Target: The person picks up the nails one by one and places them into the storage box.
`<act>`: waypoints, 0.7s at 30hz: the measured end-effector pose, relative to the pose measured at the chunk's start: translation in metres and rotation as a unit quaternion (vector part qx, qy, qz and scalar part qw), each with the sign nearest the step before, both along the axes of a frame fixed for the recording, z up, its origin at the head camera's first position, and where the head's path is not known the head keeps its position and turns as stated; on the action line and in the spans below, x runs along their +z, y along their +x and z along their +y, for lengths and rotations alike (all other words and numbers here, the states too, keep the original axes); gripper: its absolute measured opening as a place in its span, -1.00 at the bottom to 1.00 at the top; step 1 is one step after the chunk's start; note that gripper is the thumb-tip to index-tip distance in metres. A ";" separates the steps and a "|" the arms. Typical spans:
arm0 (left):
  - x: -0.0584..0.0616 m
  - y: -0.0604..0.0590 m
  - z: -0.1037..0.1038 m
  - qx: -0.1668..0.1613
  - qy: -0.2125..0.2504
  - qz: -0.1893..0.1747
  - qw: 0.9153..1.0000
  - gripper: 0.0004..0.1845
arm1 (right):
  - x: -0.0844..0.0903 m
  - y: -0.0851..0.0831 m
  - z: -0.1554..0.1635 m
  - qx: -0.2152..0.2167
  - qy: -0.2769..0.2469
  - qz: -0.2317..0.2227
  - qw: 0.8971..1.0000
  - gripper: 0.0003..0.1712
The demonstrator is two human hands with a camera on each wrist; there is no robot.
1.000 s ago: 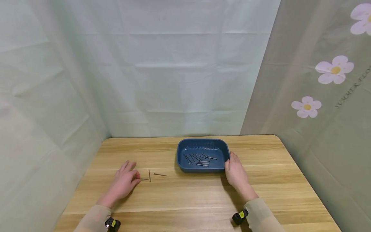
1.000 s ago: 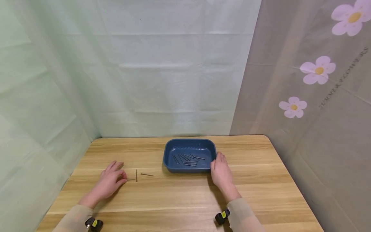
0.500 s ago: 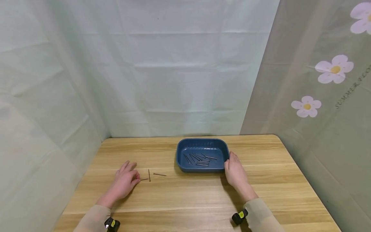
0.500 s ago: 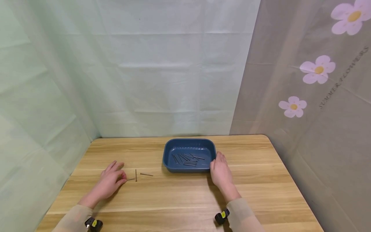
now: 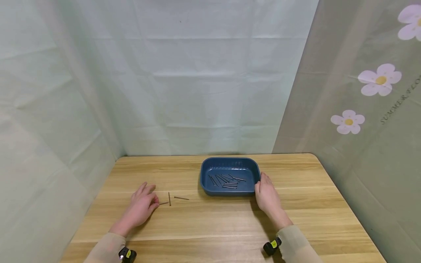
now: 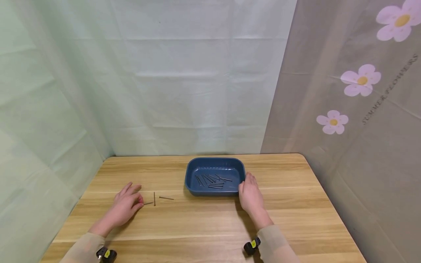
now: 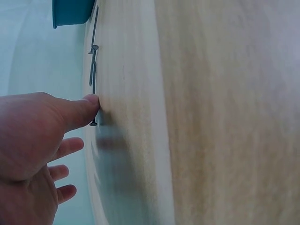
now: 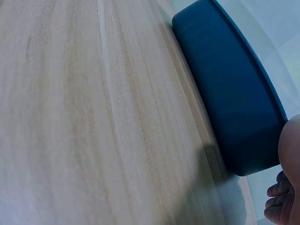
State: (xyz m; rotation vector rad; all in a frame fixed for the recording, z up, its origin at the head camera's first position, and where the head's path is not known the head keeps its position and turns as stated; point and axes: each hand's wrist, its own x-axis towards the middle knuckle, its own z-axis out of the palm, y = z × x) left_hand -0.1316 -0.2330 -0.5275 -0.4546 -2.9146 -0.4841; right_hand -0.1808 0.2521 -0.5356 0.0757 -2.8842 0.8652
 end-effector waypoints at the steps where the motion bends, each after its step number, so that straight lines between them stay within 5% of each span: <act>1: 0.000 0.000 0.000 0.001 -0.002 -0.002 1.000 -0.69 | 0.000 0.000 0.000 0.000 0.000 0.000 1.000 -0.33; 21: 0.005 0.002 0.006 0.005 0.021 -0.005 1.000 -0.74 | 0.002 0.001 -0.001 -0.006 -0.001 -0.008 1.000 -0.33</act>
